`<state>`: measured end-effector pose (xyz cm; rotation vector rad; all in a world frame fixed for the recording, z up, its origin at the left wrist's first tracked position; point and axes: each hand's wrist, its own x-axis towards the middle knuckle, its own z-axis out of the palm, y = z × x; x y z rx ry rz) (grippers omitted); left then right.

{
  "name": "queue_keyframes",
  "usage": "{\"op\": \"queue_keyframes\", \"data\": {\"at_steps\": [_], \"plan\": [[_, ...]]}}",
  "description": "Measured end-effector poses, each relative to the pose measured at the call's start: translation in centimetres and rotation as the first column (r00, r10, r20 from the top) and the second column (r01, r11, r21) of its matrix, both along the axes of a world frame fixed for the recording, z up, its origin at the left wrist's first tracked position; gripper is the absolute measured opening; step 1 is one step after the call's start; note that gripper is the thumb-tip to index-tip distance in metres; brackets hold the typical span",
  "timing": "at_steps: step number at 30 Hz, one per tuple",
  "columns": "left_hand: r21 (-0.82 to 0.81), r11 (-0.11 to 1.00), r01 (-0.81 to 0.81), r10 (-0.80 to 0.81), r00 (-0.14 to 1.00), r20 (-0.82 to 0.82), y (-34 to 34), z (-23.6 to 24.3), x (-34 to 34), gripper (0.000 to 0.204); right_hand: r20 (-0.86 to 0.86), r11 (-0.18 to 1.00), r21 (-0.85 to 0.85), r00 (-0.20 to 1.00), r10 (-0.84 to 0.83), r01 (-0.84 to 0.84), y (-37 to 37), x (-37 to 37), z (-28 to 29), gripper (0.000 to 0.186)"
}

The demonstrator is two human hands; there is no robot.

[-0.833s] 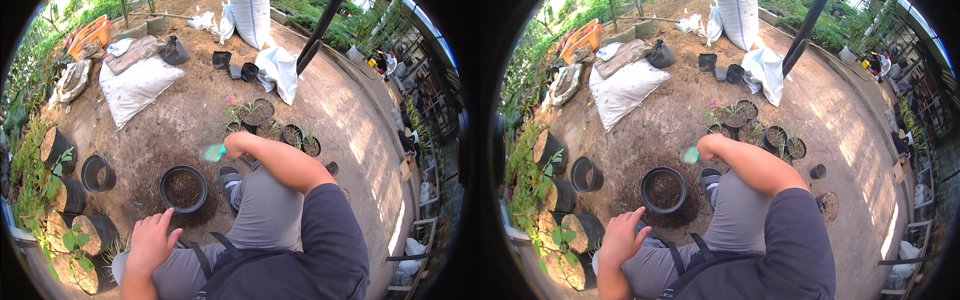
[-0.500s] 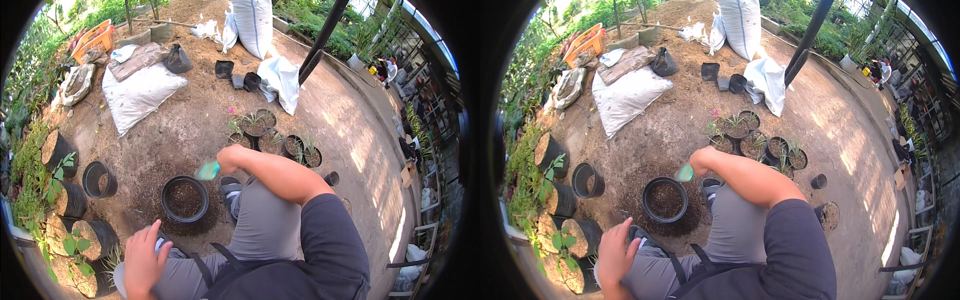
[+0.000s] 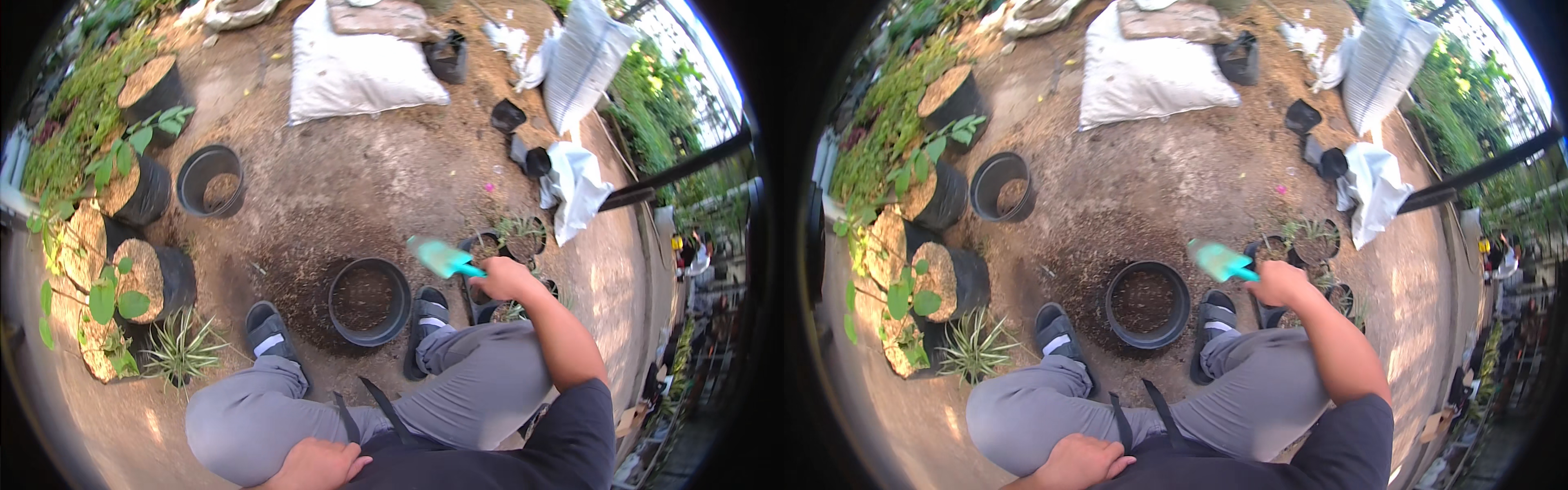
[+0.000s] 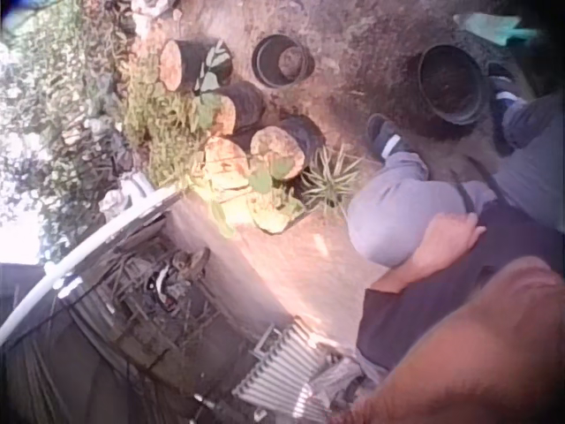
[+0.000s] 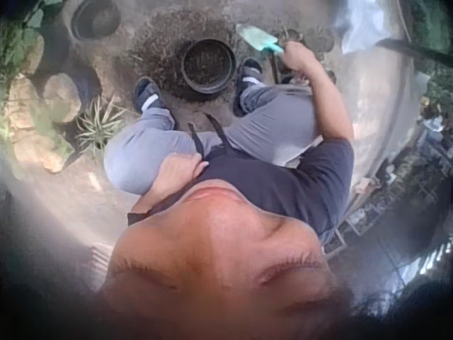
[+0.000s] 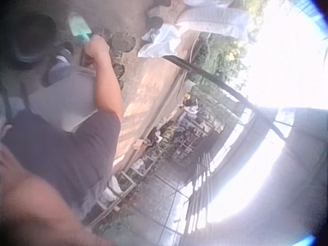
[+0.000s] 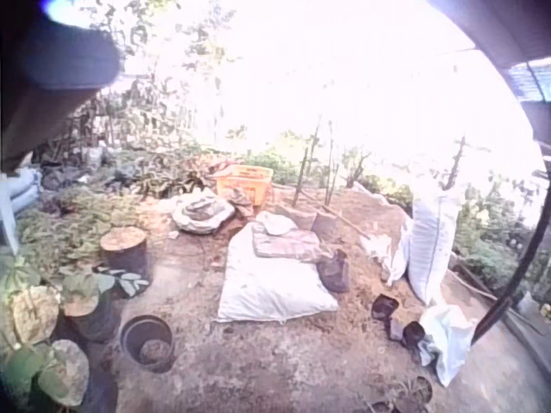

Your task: The person scoops soil from a pile on the ground using a small green trowel and transfers it into a black plastic pot. They repeat this process to fill the pot with soil.

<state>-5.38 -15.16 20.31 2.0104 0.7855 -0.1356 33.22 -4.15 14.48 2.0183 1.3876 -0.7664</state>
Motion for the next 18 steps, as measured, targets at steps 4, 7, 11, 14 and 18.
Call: {"op": "queue_keyframes", "data": {"at_steps": [4, 7, 11, 14, 18], "plan": [[-0.099, 0.986, -0.133, 0.138, 0.99, 0.039, 0.6, -1.1, -0.5, 0.028, 0.03, 0.995, 0.101, 0.999, 0.014, -0.017, 0.4, -0.8, -0.8, 0.039], [-0.094, 0.974, -0.205, 0.211, 0.975, 0.063, 0.7, -1.8, -0.4, 0.026, -0.253, 0.982, -0.18, 0.962, -0.108, 0.063, 0.9, -1.5, -0.5, 0.035], [-0.109, 0.952, -0.286, 0.295, 0.952, 0.081, 0.9, -2.4, -0.5, 0.026, -0.225, 0.972, -0.083, 0.946, -0.234, 0.221, 0.2, 0.1, -1.8, 0.033], [-0.106, 0.936, -0.335, 0.344, 0.935, 0.086, 0.9, -2.6, -0.5, 0.025, -0.187, 0.929, -0.102, 0.91, -0.369, 0.356, 0.5, 0.3, -2.4, 0.031], [-0.103, 0.922, -0.373, 0.382, 0.92, 0.088, 0.9, -2.7, -0.6, 0.024, -0.276, 0.883, -0.135, 0.839, -0.47, 0.45, 0.2, 0.0, -2.8, 0.03]]}}
